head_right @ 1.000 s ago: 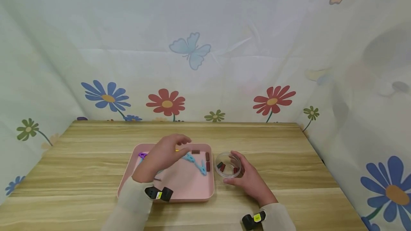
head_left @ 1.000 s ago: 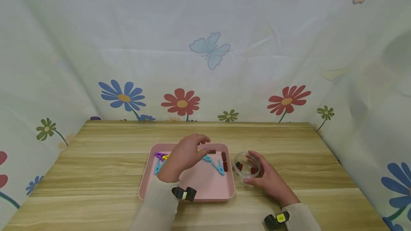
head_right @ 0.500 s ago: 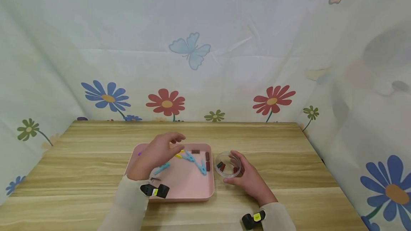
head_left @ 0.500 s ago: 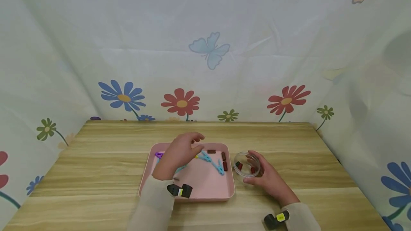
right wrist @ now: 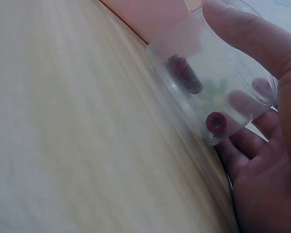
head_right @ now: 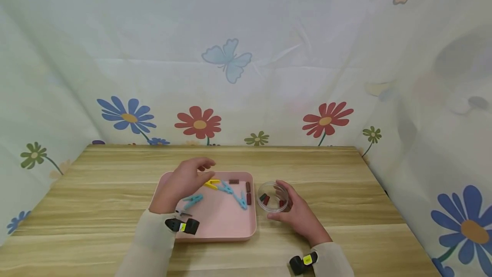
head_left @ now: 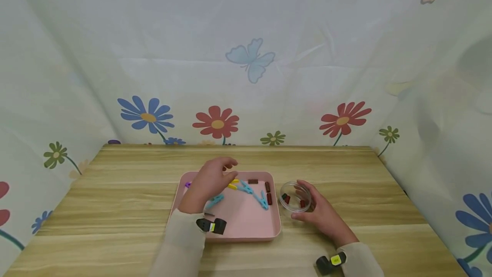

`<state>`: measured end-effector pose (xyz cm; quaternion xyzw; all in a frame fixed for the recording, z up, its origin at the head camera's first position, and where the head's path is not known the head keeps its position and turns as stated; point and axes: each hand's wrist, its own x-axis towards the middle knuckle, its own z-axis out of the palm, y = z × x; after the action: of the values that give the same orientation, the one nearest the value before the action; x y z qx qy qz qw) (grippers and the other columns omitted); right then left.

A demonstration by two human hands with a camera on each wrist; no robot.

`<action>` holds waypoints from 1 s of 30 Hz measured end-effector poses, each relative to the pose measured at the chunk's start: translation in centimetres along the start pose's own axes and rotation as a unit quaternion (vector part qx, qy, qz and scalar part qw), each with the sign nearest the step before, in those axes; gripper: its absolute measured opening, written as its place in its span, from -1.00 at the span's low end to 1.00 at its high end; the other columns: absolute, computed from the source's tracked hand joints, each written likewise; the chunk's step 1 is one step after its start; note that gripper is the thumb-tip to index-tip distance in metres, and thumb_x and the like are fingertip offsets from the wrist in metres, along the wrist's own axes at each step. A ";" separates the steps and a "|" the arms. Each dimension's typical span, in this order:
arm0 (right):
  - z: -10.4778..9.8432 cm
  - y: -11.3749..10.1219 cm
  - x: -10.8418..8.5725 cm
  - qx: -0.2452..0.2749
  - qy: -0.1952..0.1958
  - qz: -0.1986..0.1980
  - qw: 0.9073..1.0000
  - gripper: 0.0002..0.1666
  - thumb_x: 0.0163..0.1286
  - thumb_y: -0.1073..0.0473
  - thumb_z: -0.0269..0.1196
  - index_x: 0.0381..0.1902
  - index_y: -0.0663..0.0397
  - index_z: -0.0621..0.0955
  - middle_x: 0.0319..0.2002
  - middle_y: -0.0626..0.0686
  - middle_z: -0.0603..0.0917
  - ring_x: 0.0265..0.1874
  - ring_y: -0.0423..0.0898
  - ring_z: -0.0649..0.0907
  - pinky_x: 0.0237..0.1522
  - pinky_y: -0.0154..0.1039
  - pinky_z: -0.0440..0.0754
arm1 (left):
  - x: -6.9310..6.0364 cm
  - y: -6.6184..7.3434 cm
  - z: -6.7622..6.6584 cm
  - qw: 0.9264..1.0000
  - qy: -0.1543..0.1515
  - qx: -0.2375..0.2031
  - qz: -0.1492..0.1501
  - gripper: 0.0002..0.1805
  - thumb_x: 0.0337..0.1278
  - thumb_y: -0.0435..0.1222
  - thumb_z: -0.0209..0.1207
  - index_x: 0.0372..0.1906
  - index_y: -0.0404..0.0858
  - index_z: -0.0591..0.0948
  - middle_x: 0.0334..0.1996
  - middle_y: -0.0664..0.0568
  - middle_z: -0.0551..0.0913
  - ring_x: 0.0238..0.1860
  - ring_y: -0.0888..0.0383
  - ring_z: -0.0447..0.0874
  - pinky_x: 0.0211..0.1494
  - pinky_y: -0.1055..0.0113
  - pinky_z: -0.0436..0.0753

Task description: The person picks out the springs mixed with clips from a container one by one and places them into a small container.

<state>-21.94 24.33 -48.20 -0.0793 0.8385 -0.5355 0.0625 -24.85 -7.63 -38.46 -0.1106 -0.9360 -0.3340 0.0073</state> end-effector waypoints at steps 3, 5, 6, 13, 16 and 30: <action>0.0 0.1 0.1 -0.005 -0.001 0.000 1.000 0.18 -0.06 0.03 0.56 0.46 -0.21 0.17 0.44 0.01 0.33 0.44 0.05 0.31 0.39 0.12 0.25 | 0.0 -0.2 -0.1 1.000 0.002 -0.003 -0.003 -0.64 0.23 -0.19 0.22 0.12 -0.14 0.60 0.06 -0.08 0.64 0.09 -0.05 0.59 0.06 0.07 0.65; 0.0 0.1 0.1 -0.006 -0.002 0.000 1.000 0.18 -0.05 0.02 0.55 0.46 -0.22 0.17 0.44 0.00 0.32 0.44 0.05 0.31 0.39 0.13 0.25 | 0.1 -0.3 -0.1 1.000 0.004 -0.003 -0.003 -0.64 0.23 -0.20 0.22 0.11 -0.15 0.60 0.05 -0.08 0.64 0.09 -0.06 0.59 0.06 0.07 0.65; 0.0 0.1 0.2 -0.007 -0.002 0.000 1.000 0.17 -0.05 0.02 0.55 0.46 -0.22 0.17 0.44 0.00 0.32 0.44 0.05 0.31 0.39 0.13 0.25 | 0.1 -0.4 -0.1 1.000 0.005 -0.004 -0.003 -0.64 0.23 -0.20 0.22 0.11 -0.16 0.60 0.05 -0.08 0.64 0.09 -0.06 0.58 0.06 0.07 0.65; 0.0 0.0 0.2 -0.006 -0.003 0.001 1.000 0.17 -0.05 0.02 0.55 0.46 -0.23 0.17 0.44 0.00 0.32 0.44 0.05 0.31 0.39 0.13 0.25 | 0.2 -0.6 -0.1 1.000 0.005 -0.003 -0.010 -0.64 0.22 -0.19 0.23 0.10 -0.18 0.61 0.03 -0.08 0.65 0.07 -0.03 0.59 0.06 0.11 0.65; 0.0 0.0 0.2 -0.006 -0.004 0.002 1.000 0.17 -0.05 0.01 0.55 0.46 -0.24 0.17 0.44 -0.01 0.32 0.44 0.05 0.31 0.39 0.14 0.24 | 0.3 -0.8 -0.1 1.000 0.005 0.001 -0.016 -0.66 0.21 -0.19 0.24 0.07 -0.17 0.62 0.02 -0.08 0.65 0.05 -0.01 0.59 0.05 0.13 0.66; 0.1 -0.1 0.1 0.002 0.001 0.014 1.000 0.18 -0.07 0.05 0.56 0.46 -0.23 0.18 0.43 0.00 0.33 0.44 0.05 0.30 0.41 0.13 0.22 | 0.6 -1.4 0.4 0.997 -0.017 0.008 -0.074 -0.63 0.21 -0.14 0.21 0.10 -0.13 0.61 0.03 -0.06 0.62 -0.08 0.05 0.60 0.01 0.15 0.67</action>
<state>-21.99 24.18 -48.12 -0.0672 0.8385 -0.5362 0.0694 -25.68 -8.32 -39.57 -0.0471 -0.9443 -0.3240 -0.0321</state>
